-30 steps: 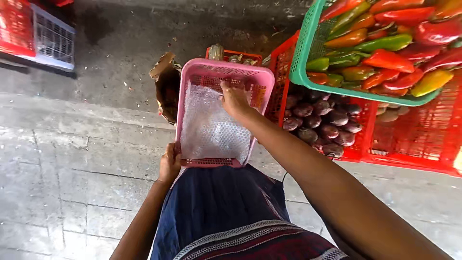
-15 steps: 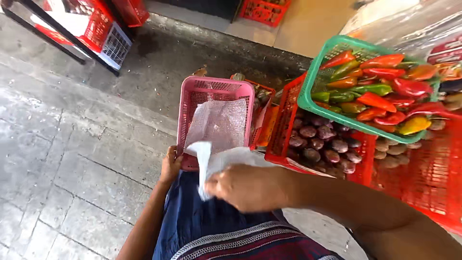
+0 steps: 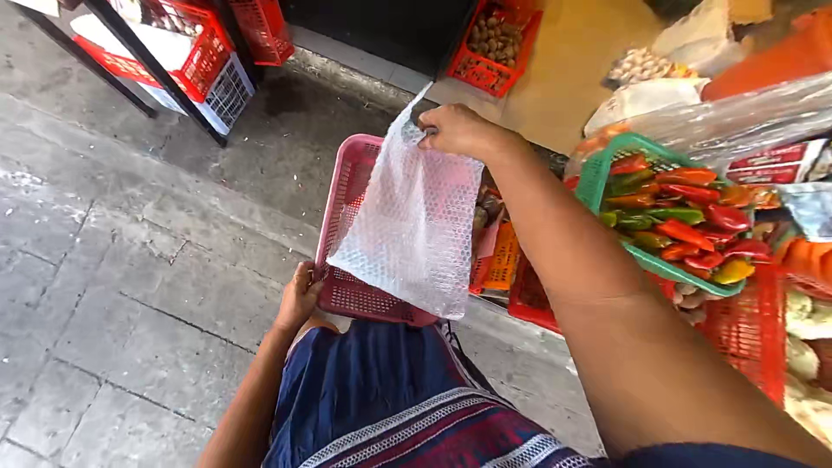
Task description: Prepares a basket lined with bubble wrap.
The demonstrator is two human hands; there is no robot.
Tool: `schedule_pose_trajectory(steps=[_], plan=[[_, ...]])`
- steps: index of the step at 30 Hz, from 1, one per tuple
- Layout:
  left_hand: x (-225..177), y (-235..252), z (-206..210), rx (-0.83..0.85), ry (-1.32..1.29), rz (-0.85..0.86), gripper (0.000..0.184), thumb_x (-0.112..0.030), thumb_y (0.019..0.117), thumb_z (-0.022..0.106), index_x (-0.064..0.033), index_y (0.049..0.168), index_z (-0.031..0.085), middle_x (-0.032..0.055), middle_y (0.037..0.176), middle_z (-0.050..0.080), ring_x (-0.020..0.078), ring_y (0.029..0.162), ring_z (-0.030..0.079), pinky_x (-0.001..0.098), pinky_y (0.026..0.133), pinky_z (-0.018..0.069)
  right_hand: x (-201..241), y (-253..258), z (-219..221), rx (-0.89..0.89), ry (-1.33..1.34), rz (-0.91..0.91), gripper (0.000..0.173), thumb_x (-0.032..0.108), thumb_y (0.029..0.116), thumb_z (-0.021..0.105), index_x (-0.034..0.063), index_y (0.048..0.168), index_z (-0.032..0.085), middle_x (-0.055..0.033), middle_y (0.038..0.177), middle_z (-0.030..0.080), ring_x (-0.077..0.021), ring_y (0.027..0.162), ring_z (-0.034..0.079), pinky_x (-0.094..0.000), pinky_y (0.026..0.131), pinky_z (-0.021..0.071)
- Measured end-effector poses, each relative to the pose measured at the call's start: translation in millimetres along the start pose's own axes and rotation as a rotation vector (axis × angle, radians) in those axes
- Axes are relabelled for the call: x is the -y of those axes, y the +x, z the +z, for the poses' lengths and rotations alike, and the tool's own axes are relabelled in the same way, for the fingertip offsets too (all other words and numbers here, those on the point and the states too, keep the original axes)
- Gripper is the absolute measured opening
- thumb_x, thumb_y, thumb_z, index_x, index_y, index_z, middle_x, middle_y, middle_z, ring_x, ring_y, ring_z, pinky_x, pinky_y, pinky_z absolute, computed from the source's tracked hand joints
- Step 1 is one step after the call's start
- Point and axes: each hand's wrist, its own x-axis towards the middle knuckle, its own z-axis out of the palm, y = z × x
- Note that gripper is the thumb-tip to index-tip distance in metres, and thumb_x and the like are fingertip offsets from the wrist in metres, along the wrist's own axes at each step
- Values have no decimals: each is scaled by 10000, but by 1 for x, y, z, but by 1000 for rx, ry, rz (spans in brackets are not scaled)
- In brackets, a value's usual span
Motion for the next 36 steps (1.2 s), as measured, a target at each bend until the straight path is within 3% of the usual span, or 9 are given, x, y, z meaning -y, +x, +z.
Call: schedule_pose_trajectory(steps=[12, 16, 19, 21, 25, 28, 31, 34, 36], plan=[[22, 39, -137, 203, -25, -188, 497, -49, 950, 609, 13, 1416, 451, 115, 1127, 728, 167, 961, 731, 373, 859, 606, 84, 122, 81, -307, -34, 257, 270, 164, 932, 694, 0, 1146, 705, -265, 1233, 642, -463, 1199, 591, -688, 1011, 412], [25, 57, -155, 288, -72, -261, 481, -93, 959, 635, -11, 1400, 460, 98, 1086, 738, 170, 877, 739, 366, 761, 625, 82, 152, 107, -256, -93, 307, 287, 205, 968, 657, 8, 1173, 695, -261, 1264, 641, -466, 1232, 580, -671, 1019, 420], [24, 73, -166, 325, -91, -306, 474, -103, 960, 641, -20, 1396, 473, 90, 1066, 742, 160, 869, 735, 360, 769, 619, 67, 175, 124, -120, 53, 316, 508, 404, 953, 683, 45, 1311, 648, -256, 1409, 537, -477, 1333, 465, -720, 1039, 355], [26, 87, -174, 319, -98, -315, 481, -104, 964, 643, -15, 1405, 473, 96, 1064, 743, 158, 882, 733, 364, 802, 614, 54, 188, 131, 77, 241, 299, 642, 467, 928, 733, 38, 1378, 572, -268, 1344, 599, -454, 1260, 567, -697, 1032, 429], [23, 119, -193, 176, 97, -245, 499, -99, 977, 634, -36, 1447, 480, 144, 1203, 712, 219, 1054, 714, 446, 945, 577, 55, 210, 113, 240, 115, 201, 394, 247, 935, 761, -15, 1217, 673, -295, 1186, 670, -477, 1164, 624, -701, 1000, 450], [-15, 134, -193, -192, 470, -60, 543, -146, 956, 642, 6, 1452, 480, 271, 1470, 493, 429, 1330, 511, 610, 1082, 426, 70, 217, 62, 90, 3, 207, 353, 287, 976, 703, 25, 1211, 681, -280, 1176, 684, -491, 1162, 629, -732, 965, 454], [-47, 131, -168, -355, 376, 150, 276, -55, 967, 557, 82, 1199, 616, 251, 1226, 635, 358, 1190, 613, 487, 1037, 505, 86, 208, 14, -106, 16, 247, 378, 288, 1001, 659, -33, 1199, 654, -335, 1135, 666, -550, 1114, 624, -770, 905, 445], [-67, 150, -136, -66, 12, -155, 307, -53, 1032, 447, 71, 1245, 630, 201, 1210, 681, 242, 1133, 669, 408, 1019, 527, 103, 191, -9, -244, 109, 328, 409, 283, 1018, 642, -83, 1200, 633, -368, 1110, 653, -571, 1095, 619, -766, 915, 441], [-58, 185, -125, -110, -230, -348, 351, -80, 1048, 456, 77, 1355, 524, 234, 1298, 627, 280, 1179, 647, 450, 1036, 522, 113, 178, -6, -305, 164, 377, 429, 293, 1025, 640, -93, 1211, 614, -373, 1089, 650, -570, 1065, 627, -757, 900, 454]])
